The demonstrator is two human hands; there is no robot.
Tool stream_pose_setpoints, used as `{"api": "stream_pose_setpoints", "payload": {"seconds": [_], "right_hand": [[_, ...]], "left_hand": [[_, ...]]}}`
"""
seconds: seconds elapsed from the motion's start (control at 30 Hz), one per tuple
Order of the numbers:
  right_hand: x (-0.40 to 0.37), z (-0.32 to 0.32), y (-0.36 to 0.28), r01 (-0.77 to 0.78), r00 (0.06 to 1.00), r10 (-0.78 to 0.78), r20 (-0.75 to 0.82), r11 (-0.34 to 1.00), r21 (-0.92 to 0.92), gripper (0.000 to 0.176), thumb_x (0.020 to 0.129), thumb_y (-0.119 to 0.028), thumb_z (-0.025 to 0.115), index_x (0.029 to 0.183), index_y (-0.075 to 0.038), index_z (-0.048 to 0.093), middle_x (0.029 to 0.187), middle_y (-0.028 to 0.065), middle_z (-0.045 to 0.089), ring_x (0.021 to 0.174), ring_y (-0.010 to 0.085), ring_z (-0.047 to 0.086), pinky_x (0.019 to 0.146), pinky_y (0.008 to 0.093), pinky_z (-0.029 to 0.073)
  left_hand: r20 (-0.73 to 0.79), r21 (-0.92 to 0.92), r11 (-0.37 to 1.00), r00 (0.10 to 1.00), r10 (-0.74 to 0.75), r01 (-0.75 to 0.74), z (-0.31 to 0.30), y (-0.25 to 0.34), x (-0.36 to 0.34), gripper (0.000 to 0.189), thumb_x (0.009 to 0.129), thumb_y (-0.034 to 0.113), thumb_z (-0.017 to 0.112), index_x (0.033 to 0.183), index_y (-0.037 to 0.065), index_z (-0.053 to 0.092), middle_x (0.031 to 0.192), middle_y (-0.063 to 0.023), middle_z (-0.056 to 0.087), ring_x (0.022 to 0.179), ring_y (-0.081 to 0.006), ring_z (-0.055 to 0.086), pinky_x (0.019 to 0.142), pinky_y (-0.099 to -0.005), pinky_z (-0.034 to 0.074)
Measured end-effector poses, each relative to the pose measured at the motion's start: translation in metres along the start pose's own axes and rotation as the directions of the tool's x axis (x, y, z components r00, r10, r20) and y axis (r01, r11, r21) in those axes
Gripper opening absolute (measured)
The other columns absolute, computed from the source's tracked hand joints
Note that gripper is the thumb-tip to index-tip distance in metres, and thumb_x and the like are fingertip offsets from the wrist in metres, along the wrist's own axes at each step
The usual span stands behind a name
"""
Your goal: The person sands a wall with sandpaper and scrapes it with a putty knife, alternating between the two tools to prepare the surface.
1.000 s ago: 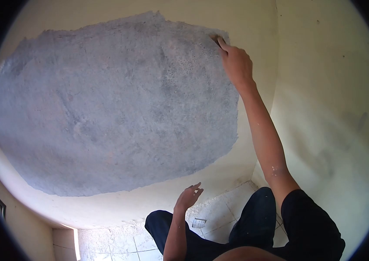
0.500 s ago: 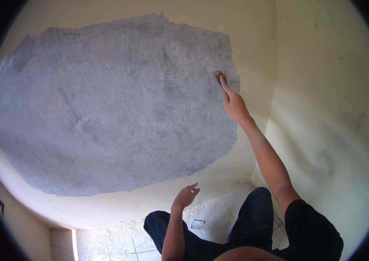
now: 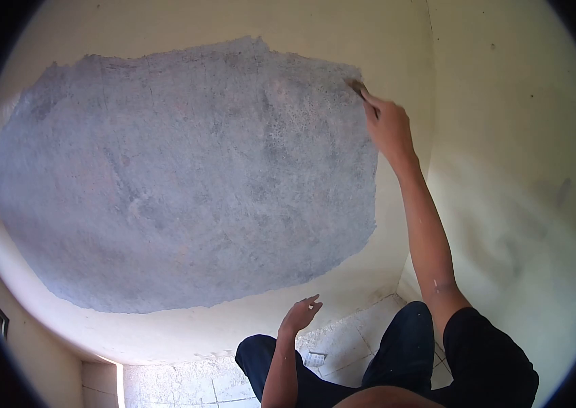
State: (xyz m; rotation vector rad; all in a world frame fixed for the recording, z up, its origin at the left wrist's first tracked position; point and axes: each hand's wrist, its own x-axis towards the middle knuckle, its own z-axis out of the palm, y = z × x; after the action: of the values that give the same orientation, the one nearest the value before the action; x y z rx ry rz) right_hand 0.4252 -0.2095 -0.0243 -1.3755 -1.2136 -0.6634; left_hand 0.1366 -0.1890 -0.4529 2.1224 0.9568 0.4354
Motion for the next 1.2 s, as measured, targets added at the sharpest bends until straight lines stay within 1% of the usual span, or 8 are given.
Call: {"api": "stream_pose_setpoints", "payload": {"seconds": [0.1,0.2,0.4,0.57,0.73,0.83,1.03,1.2], "right_hand": [[0.064,0.044,0.0,-0.036,0.993,0.055,0.102,0.985,-0.171,0.029,0.101,-0.023,0.061,0.123,-0.012,0.077,0.096,0.0267,0.073,0.091,0.0453,0.071,0.082,0.0508,0.057],[0.045,0.034,0.008,0.03,0.998,-0.032,-0.045,0.998,-0.05,0.03,0.102,-0.022,0.063,0.127,-0.011,0.075,0.097,0.0262,0.073,0.088,0.0435,0.071,0.082,0.0452,0.056],[-0.006,0.018,0.022,-0.061,0.997,0.066,0.049,0.993,-0.098,0.031,0.103,-0.025,0.061,0.129,-0.016,0.074,0.1,0.0253,0.073,0.093,0.0421,0.072,0.083,0.0461,0.056],[0.06,0.05,0.013,0.013,0.997,-0.024,-0.067,0.986,-0.163,0.032,0.103,-0.026,0.061,0.132,-0.017,0.073,0.098,0.0251,0.073,0.093,0.0424,0.072,0.083,0.0472,0.057],[0.107,0.025,-0.007,0.024,0.997,-0.033,-0.07,0.993,-0.12,0.026,0.102,-0.026,0.061,0.116,-0.012,0.079,0.099,0.0236,0.075,0.095,0.0441,0.072,0.086,0.05,0.058],[0.075,0.014,0.005,0.088,0.996,-0.085,0.021,0.974,-0.211,0.029,0.102,-0.024,0.061,0.126,-0.015,0.076,0.097,0.0231,0.075,0.088,0.0415,0.072,0.083,0.0456,0.057],[0.021,-0.015,-0.016,-0.065,0.997,0.07,0.038,0.99,-0.128,0.029,0.102,-0.023,0.061,0.126,-0.016,0.076,0.096,0.0224,0.075,0.086,0.0399,0.072,0.084,0.0436,0.056],[0.072,0.023,-0.013,0.078,0.994,-0.087,-0.065,0.989,-0.127,0.028,0.104,-0.024,0.061,0.126,-0.016,0.076,0.091,0.0215,0.075,0.079,0.036,0.072,0.077,0.0422,0.055]], "left_hand": [[-0.001,0.002,1.0,1.0,0.003,-0.003,0.004,-0.005,0.004,0.051,0.104,0.038,0.061,0.147,0.009,0.06,0.125,-0.0233,0.073,0.115,-0.0387,0.071,0.102,-0.0441,0.053],[0.009,0.0,1.0,1.0,0.016,-0.016,0.008,-0.007,0.004,0.051,0.104,0.038,0.061,0.146,0.009,0.061,0.125,-0.0234,0.072,0.115,-0.0384,0.07,0.102,-0.0448,0.053],[-0.002,0.029,1.0,1.0,0.0,0.0,0.005,-0.002,-0.003,0.05,0.104,0.04,0.061,0.145,0.01,0.062,0.126,-0.0243,0.072,0.115,-0.0402,0.07,0.102,-0.0459,0.053],[0.019,0.071,0.997,0.999,-0.043,0.042,0.003,-0.005,0.0,0.05,0.104,0.039,0.061,0.147,0.012,0.061,0.129,-0.0204,0.072,0.117,-0.039,0.069,0.103,-0.0438,0.052],[0.021,0.068,0.998,1.0,-0.01,0.009,0.01,-0.014,0.006,0.05,0.104,0.039,0.062,0.144,0.01,0.062,0.126,-0.0233,0.072,0.117,-0.0399,0.069,0.102,-0.045,0.053],[-0.002,0.064,0.998,1.0,0.001,0.0,0.013,-0.019,0.014,0.049,0.103,0.038,0.062,0.144,0.009,0.063,0.127,-0.0222,0.072,0.118,-0.04,0.068,0.102,-0.0449,0.053],[-0.002,0.089,0.995,0.999,0.038,-0.038,0.008,-0.027,0.014,0.05,0.104,0.039,0.062,0.144,0.009,0.063,0.129,-0.0219,0.071,0.119,-0.0409,0.067,0.104,-0.0451,0.051],[-0.018,0.044,0.997,0.998,-0.062,0.063,0.005,-0.019,0.007,0.047,0.103,0.038,0.062,0.141,0.011,0.065,0.129,-0.0231,0.07,0.119,-0.0408,0.067,0.104,-0.0457,0.052]]}}
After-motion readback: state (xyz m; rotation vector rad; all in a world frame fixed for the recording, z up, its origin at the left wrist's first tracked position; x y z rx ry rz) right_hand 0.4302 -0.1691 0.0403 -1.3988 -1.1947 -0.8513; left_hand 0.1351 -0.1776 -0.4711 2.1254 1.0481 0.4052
